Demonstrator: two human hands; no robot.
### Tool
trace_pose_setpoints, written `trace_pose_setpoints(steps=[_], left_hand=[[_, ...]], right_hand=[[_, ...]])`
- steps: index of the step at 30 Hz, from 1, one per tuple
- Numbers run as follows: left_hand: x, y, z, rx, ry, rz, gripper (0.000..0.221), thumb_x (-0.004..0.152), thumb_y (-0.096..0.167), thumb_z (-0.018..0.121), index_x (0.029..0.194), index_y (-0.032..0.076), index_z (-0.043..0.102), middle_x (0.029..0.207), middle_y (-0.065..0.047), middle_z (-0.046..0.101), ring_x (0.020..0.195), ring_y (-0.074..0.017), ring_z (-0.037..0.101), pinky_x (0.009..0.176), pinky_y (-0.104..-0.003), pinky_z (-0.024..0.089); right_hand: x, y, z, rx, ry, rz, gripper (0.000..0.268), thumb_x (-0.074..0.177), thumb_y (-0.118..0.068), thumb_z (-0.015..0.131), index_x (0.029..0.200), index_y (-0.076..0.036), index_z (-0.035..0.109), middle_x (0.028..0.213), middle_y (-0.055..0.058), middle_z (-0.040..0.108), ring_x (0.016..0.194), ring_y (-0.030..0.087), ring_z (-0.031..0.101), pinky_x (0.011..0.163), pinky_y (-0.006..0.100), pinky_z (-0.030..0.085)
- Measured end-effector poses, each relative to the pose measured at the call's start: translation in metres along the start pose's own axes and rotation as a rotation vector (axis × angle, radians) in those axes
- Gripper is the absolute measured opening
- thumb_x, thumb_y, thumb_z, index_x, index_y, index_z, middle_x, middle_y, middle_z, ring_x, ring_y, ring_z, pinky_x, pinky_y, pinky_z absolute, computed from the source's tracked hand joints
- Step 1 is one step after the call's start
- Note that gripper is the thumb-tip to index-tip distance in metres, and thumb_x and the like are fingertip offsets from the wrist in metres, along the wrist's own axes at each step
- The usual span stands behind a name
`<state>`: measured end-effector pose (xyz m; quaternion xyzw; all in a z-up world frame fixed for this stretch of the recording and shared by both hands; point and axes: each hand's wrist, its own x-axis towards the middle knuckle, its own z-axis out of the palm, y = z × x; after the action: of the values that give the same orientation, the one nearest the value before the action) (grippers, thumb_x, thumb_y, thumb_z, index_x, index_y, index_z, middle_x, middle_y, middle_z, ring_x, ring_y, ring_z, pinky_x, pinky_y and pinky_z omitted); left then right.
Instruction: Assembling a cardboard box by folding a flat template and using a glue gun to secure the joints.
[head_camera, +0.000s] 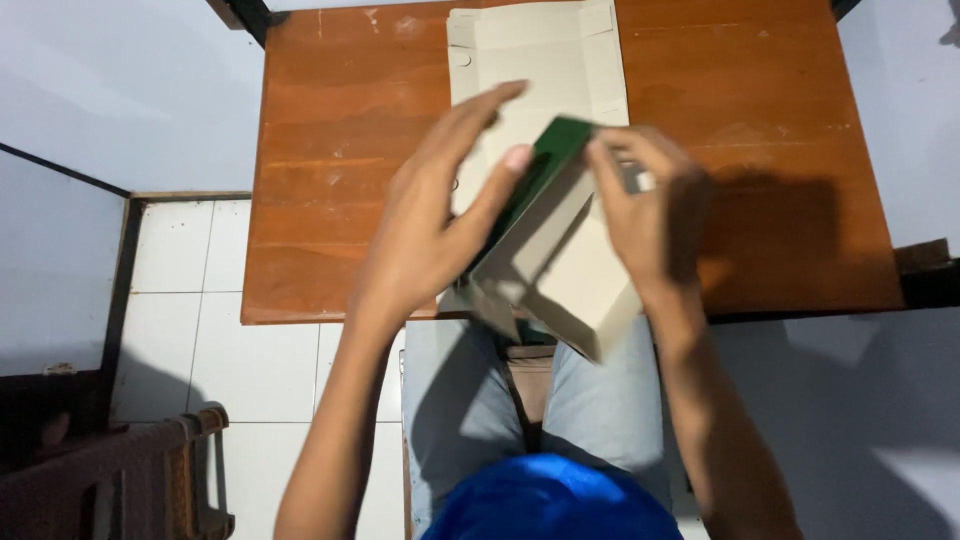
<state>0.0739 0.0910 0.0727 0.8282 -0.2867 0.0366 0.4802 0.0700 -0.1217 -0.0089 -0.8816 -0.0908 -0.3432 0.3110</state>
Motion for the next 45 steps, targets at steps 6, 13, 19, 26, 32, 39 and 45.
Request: trace_pose_setpoints(steps=[6,13,19,26,32,39,45], left_hand=[[-0.042,-0.017,0.031,-0.232,0.118,-0.034,0.063,0.103,0.033,0.061,0.156,0.009,0.036,0.165,-0.012,0.041,0.156,-0.0278,0.038,0.131,-0.045,0.030],[-0.054,-0.024,0.071,-0.191,0.219,0.070,0.037,0.110,0.010,0.053,0.147,0.007,0.050,0.156,-0.016,0.051,0.150,-0.0287,0.051,0.131,-0.039,0.039],[-0.055,-0.025,0.075,-0.372,0.299,0.007,0.049,0.106,0.009,0.064,0.149,0.010,0.040,0.152,-0.013,0.058,0.149,-0.0226,0.052,0.124,-0.035,0.046],[-0.056,-0.032,0.082,-0.438,0.385,0.033,0.033,0.098,0.012,0.073,0.125,0.008,0.055,0.138,-0.014,0.064,0.133,-0.0249,0.064,0.116,-0.035,0.056],[-0.058,-0.043,0.082,-0.511,0.427,0.018,0.026,0.092,0.001,0.076,0.115,0.009,0.067,0.132,-0.010,0.069,0.124,-0.0313,0.068,0.102,-0.039,0.060],[-0.057,-0.050,0.086,-0.621,0.447,-0.009,0.019,0.092,0.002,0.076,0.108,0.012,0.074,0.132,-0.006,0.070,0.123,-0.0271,0.070,0.102,-0.038,0.061],[-0.056,-0.053,0.090,-0.566,0.533,-0.021,0.012,0.093,0.012,0.077,0.104,0.017,0.076,0.118,0.001,0.073,0.114,-0.0222,0.073,0.097,-0.038,0.063]], right_hand=[[-0.026,0.068,-0.004,0.085,0.380,0.234,0.008,0.098,-0.002,0.073,0.092,0.003,0.075,0.073,0.005,0.068,0.067,0.010,0.060,0.059,0.027,0.044],[-0.056,0.065,-0.008,0.233,0.393,0.341,0.021,0.098,0.009,0.059,0.082,-0.005,0.062,0.078,-0.001,0.058,0.083,0.009,0.054,0.077,0.024,0.044],[-0.075,-0.009,-0.026,-0.073,0.472,-0.020,0.024,0.113,-0.017,0.055,0.119,0.006,0.050,0.104,0.016,0.041,0.095,0.031,0.045,0.082,0.043,0.041],[-0.091,-0.047,-0.013,0.303,0.030,0.250,0.030,0.106,-0.024,0.060,0.123,0.001,0.064,0.114,0.016,0.070,0.099,0.023,0.069,0.079,0.029,0.053],[-0.084,-0.028,0.005,0.306,0.090,0.108,0.022,0.100,-0.002,0.071,0.118,0.011,0.067,0.099,0.023,0.071,0.097,0.032,0.073,0.088,0.042,0.056],[-0.084,-0.024,0.007,0.257,0.065,0.133,0.014,0.103,-0.005,0.072,0.113,0.004,0.070,0.101,0.020,0.070,0.097,0.031,0.072,0.088,0.039,0.056],[-0.083,-0.025,0.013,0.228,0.078,0.234,0.012,0.106,-0.007,0.072,0.114,0.002,0.074,0.091,0.015,0.072,0.088,0.020,0.069,0.078,0.036,0.056]])
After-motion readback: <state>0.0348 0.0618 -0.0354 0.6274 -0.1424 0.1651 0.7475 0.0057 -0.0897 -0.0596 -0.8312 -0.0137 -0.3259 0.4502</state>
